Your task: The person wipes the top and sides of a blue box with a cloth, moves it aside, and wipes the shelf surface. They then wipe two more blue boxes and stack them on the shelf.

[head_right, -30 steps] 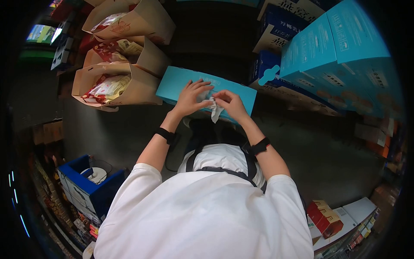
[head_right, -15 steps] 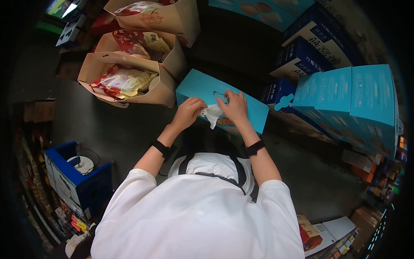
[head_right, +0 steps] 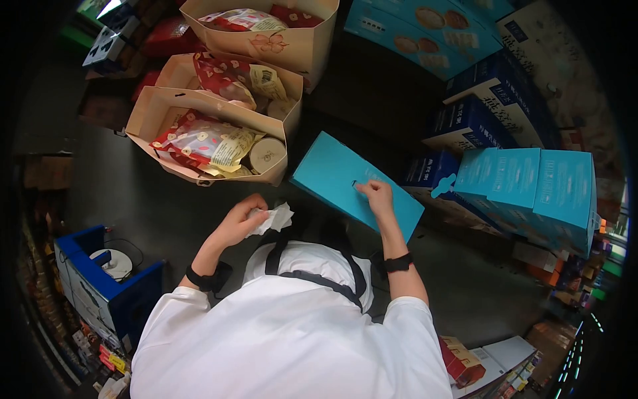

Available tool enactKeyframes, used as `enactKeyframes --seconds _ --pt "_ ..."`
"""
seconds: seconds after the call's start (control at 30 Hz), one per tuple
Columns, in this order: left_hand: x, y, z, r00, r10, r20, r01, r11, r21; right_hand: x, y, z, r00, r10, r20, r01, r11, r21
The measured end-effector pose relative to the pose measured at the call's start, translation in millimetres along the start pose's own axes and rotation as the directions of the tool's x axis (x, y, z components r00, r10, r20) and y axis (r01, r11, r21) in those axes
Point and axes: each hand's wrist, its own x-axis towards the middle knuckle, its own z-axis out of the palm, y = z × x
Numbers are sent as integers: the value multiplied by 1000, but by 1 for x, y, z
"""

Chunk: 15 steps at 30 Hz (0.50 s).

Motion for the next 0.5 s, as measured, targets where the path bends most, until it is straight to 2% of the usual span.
enactKeyframes --seconds 0.03,0.1,0.13,0.17,0.2,0.27,0.3,0.33,0.4,0.43,0.47,0.5 --pt "0 4 -1 999 41 -18 -41 999 -12 -10 -4 -8 1000 1 -4 -1 1000 -5" --pt "0 14 -1 998 51 -27 -52 998 -40 -32 -9 -29 994 30 -106 -5 972 234" --pt "1 20 0 997 59 -41 -61 996 -62 -42 -5 -40 993 33 -118 -5 972 234" --pt "8 27 5 940 318 -127 -315 948 46 -51 1 -53 990 20 -139 33 931 364" --pt "15 31 12 939 325 -116 -322 946 43 -60 6 -64 987 7 -163 74 871 486" --pt "27 39 29 895 300 -329 -373 909 -187 -79 20 -82 978 -15 -207 129 825 550" --pt "32 47 40 881 242 -407 -354 907 -229 -86 27 -90 970 -39 -240 182 772 609" --pt "40 53 52 848 242 -472 -377 901 -215 -92 35 -97 966 -33 -258 189 770 609" --pt "61 77 82 814 375 -444 -481 863 -152 -101 53 -110 958 -58 -279 234 721 653" --pt "73 82 98 784 495 -375 -556 829 -69 -105 62 -114 953 -51 -297 242 716 654" --pt "81 90 112 799 553 -236 -572 820 -15 -108 70 -118 956 -61 -286 244 704 667" --pt "85 98 129 747 657 -98 -652 753 82 -109 76 -121 959 -73 -275 248 689 681"
